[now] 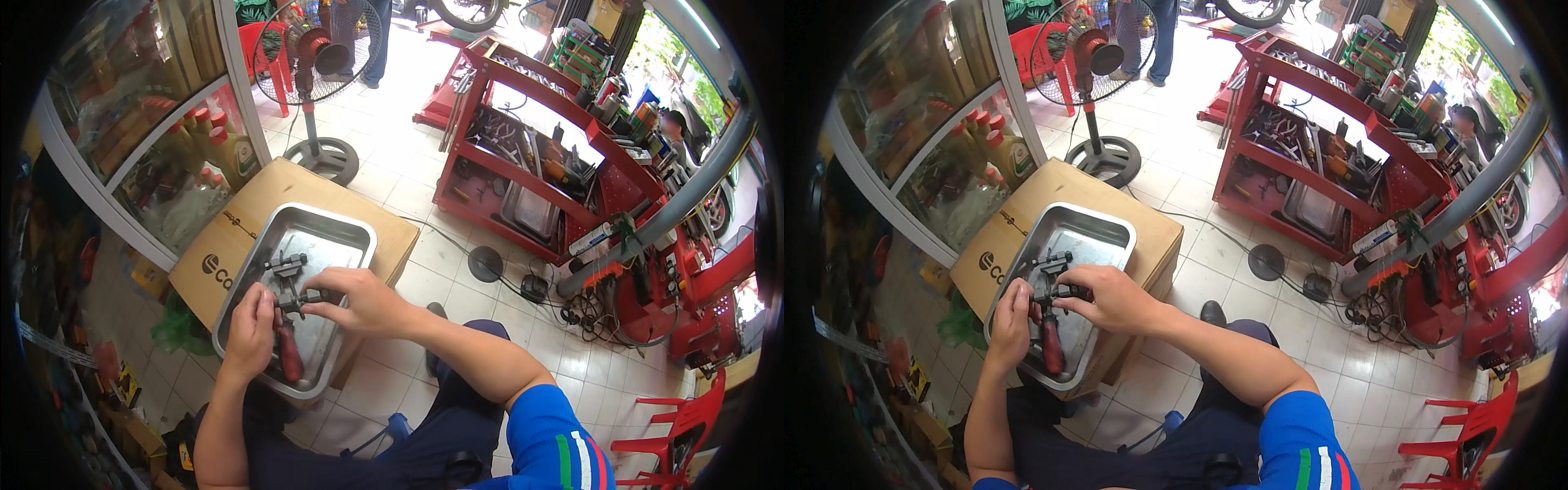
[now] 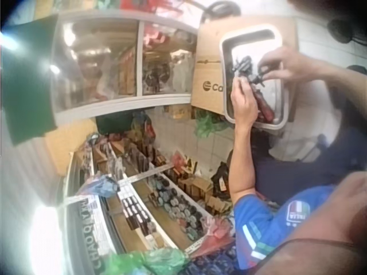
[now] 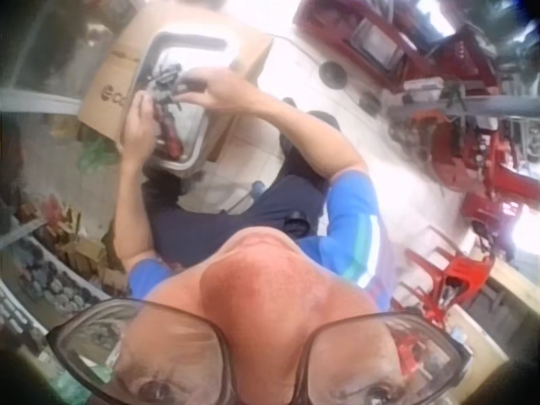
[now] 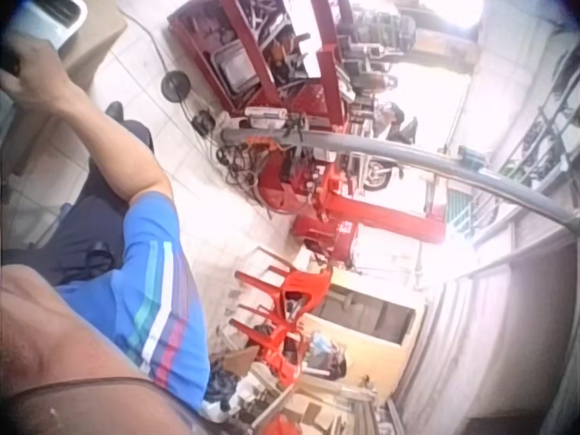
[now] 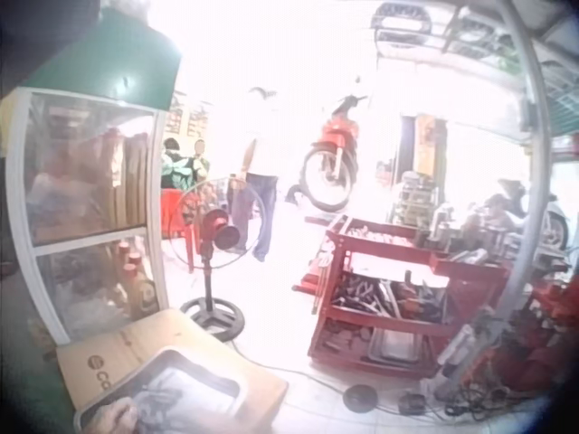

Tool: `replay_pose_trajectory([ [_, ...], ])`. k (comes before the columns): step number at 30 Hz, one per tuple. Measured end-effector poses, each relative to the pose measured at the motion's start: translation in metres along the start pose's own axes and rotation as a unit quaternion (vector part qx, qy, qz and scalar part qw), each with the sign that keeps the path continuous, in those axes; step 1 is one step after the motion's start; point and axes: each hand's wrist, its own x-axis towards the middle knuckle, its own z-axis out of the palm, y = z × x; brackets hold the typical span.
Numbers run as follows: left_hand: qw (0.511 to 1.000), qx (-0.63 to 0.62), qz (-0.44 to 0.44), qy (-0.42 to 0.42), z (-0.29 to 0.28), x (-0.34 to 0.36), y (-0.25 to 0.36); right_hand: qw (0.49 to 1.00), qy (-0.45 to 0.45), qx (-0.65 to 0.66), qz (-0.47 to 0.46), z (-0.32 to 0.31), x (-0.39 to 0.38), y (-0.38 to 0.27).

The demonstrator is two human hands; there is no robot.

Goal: The person is holding a metal camshaft over a metal tray and turning it with their hands to inspect the surfaces. They align a small metal piece onto the camshaft and rotate the assembly to check the fit of the components.

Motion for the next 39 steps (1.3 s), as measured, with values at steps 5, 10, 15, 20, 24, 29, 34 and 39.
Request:
replay_pose_trajectory([
  [5,0.999,0.026,-0.034,0.001,-0.005,0.004,-0.004,0.999,-0.019,-0.026,0.012,-0.003,0.002,-0.006],
  [10,0.999,0.002,-0.041,-0.011,-0.008,0.004,-0.013,1.0,-0.012,-0.027,-0.001,-0.001,0.001,-0.003],
  [15,1.0,-0.006,-0.03,-0.001,-0.009,0.001,-0.001,1.0,-0.006,-0.019,-0.002,0.0,0.002,-0.003],
  [20,0.998,-0.035,0.037,-0.022,-0.014,0.003,-0.001,1.0,0.008,0.007,0.004,-0.001,0.005,0.0],
  [24,0.998,-0.043,0.033,-0.022,-0.012,0.002,0.006,1.0,0.007,0.004,0.024,-0.002,0.005,0.001],
  [29,0.997,-0.056,0.037,-0.022,-0.014,0.001,0.007,0.999,-0.001,0.005,0.036,-0.003,0.005,-0.002],
  [34,0.997,-0.063,0.043,-0.022,-0.015,0.0,0.003,1.0,0.001,0.004,0.03,-0.003,0.005,0.001],
  [39,0.997,-0.075,-0.018,-0.004,-0.016,-0.001,0.0,0.999,0.004,-0.03,0.025,-0.005,0.004,0.0],
])
